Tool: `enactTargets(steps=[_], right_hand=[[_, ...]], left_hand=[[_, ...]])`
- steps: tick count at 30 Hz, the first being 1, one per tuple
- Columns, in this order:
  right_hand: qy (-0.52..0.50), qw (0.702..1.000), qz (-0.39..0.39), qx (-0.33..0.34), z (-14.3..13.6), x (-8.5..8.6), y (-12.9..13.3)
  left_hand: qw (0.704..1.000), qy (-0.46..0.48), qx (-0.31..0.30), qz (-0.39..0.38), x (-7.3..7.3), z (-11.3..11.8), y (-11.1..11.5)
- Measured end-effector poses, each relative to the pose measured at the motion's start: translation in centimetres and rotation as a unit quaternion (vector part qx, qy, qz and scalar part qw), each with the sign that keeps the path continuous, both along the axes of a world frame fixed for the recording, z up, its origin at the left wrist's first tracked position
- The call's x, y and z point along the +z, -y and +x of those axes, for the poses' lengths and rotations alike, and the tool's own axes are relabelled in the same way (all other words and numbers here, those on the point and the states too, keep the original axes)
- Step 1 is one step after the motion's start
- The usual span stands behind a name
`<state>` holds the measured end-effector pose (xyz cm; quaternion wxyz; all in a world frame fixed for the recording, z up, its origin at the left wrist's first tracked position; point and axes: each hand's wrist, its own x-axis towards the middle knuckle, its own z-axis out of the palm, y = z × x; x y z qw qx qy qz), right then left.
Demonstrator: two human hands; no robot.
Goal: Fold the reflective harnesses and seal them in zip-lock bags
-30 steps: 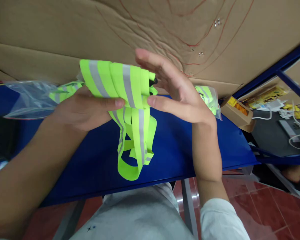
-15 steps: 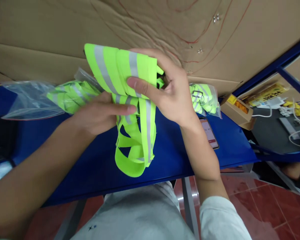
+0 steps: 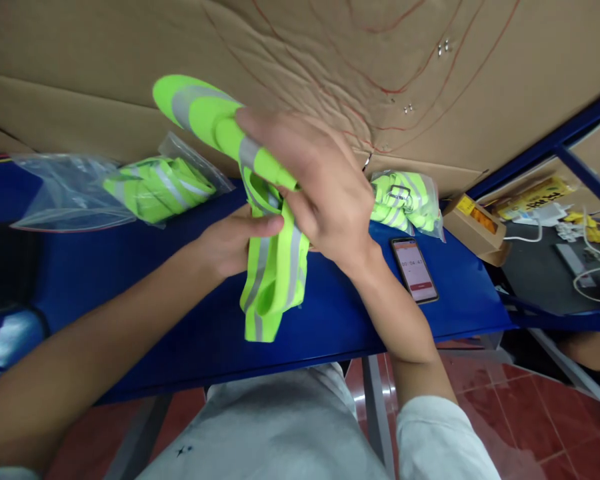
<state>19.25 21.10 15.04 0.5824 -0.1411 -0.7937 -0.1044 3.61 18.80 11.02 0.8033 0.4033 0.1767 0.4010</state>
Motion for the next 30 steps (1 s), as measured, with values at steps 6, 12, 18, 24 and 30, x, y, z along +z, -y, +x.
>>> enactTargets(steps=[6,12,18,24,30], right_hand=[[0.092,0.994,-0.026,-0.059,0.8,-0.7,-0.6],[0.15,0.982,-0.115,0.019,2.5,0.9,-0.9],[0.16,0.984,-0.084,0.01,2.6,1.7,-1.0],[0.199,0.968,-0.156,-0.001,2.9,2.1,-0.7],[0.222,0.934,-0.275,0.051,3.5,1.6,-1.6]], left_hand=[[0.998,-0.015,0.068,-0.007,-0.3,1.0,0.4],[0.998,-0.057,0.0,-0.025,-0.1,-1.1,-1.3],[0.995,-0.076,0.022,0.054,1.2,-2.9,-1.5],[0.996,-0.027,0.05,0.067,1.8,-3.0,-1.4],[0.995,-0.015,0.09,0.027,1.2,-1.2,-0.9]])
